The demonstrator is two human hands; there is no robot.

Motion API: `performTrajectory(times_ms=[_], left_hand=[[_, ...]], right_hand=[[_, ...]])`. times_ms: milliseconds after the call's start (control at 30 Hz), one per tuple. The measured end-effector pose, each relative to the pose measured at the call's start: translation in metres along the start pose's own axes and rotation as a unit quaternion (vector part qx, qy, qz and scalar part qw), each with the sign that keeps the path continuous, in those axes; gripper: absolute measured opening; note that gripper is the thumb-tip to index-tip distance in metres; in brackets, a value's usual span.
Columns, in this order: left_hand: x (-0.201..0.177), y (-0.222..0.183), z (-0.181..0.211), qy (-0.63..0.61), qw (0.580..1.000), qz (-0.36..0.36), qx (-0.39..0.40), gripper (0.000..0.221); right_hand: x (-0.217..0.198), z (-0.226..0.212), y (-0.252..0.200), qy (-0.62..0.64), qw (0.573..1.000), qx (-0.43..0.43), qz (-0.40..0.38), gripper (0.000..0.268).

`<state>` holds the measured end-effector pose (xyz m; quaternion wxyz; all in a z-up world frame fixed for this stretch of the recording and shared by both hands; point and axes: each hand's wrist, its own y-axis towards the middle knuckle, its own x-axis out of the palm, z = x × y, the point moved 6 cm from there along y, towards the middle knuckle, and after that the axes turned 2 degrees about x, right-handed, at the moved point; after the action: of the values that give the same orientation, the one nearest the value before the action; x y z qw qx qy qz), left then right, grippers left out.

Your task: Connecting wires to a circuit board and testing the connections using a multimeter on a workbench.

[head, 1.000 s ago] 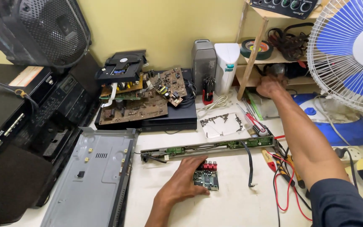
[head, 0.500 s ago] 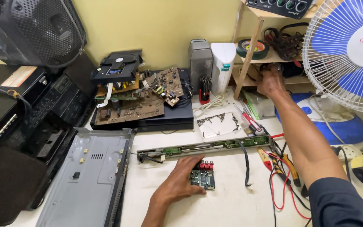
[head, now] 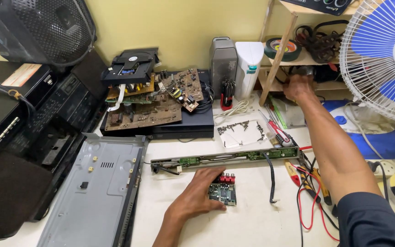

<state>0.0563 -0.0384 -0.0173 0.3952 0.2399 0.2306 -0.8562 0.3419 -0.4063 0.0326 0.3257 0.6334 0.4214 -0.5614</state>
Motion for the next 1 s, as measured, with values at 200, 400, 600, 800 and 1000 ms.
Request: performTrajectory(times_ms=[200, 400, 600, 800, 1000], left_hand=[[0.0, -0.001, 0.001, -0.001, 1.0, -0.005, -0.011, 0.104], [-0.001, -0.002, 0.004, -0.002, 1.0, -0.01, -0.029, 0.104], [0.0, -0.002, 0.004, -0.003, 1.0, -0.012, -0.025, 0.105], [0.001, 0.0, 0.0, 0.002, 1.0, -0.014, -0.022, 0.105], [0.003, 0.002, -0.002, 0.007, 1.0, -0.015, -0.027, 0.105]], right_hand=[[0.002, 0.0, 0.013, -0.039, 0.997, -0.064, 0.012, 0.024], [-0.004, 0.004, 0.009, -0.023, 0.985, -0.162, 0.044, 0.034], [-0.015, 0.006, -0.003, -0.028, 0.99, -0.132, 0.046, 0.022], [-0.025, 0.028, -0.01, 0.07, 0.989, -0.099, 0.083, 0.043], [-0.021, 0.038, 0.003, -0.044, 0.981, -0.133, 0.137, 0.046]])
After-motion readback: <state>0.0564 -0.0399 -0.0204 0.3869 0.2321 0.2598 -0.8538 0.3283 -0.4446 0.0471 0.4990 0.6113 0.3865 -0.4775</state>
